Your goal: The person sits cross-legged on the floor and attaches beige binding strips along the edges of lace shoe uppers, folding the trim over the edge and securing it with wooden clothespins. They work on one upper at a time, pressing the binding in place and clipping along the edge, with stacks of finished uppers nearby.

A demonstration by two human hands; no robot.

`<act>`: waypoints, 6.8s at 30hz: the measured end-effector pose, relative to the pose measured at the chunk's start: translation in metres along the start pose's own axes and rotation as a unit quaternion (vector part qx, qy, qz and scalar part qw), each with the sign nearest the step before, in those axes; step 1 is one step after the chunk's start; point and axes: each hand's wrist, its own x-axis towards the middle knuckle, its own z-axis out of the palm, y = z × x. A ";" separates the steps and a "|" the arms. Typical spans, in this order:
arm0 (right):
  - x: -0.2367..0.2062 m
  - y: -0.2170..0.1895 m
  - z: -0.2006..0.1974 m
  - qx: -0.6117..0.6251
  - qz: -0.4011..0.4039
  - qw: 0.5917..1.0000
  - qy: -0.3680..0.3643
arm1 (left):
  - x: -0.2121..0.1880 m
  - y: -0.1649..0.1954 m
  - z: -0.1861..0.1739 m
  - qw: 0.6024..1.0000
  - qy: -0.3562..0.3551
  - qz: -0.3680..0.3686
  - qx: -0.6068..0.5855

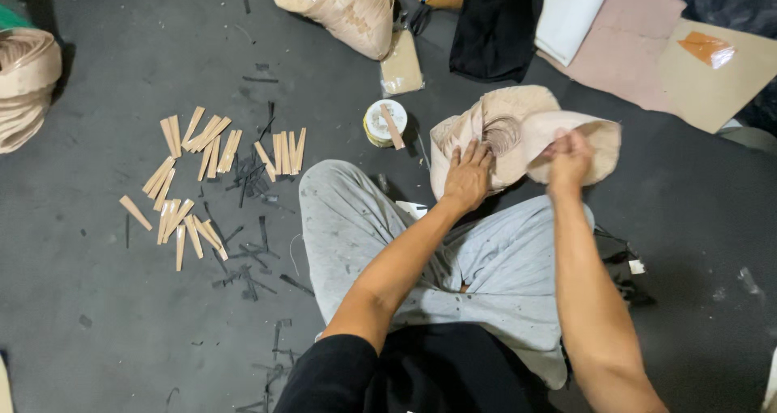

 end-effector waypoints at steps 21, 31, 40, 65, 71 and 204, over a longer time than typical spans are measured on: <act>-0.091 -0.018 -0.014 -0.116 -0.164 0.980 -0.002 | -0.062 -0.027 -0.017 0.665 0.216 -0.112 -0.706; -0.040 -0.023 -0.220 -0.250 -0.099 0.961 0.059 | -0.007 -0.031 -0.023 0.406 0.152 -0.127 -0.892; -0.059 -0.044 -0.179 -0.450 -0.306 0.827 0.138 | -0.025 -0.013 -0.009 0.673 -0.003 -0.204 -0.711; -0.064 0.042 0.266 -0.387 -0.291 0.844 -0.232 | -0.335 -0.152 -0.123 0.469 0.327 -0.277 -0.772; -0.048 0.020 0.261 -0.051 0.162 0.939 -0.299 | -0.314 -0.158 -0.129 0.431 0.296 -0.289 -0.802; -0.161 -0.145 0.008 0.205 -0.016 0.953 -0.221 | -0.149 0.056 -0.145 0.582 0.213 -0.149 -0.771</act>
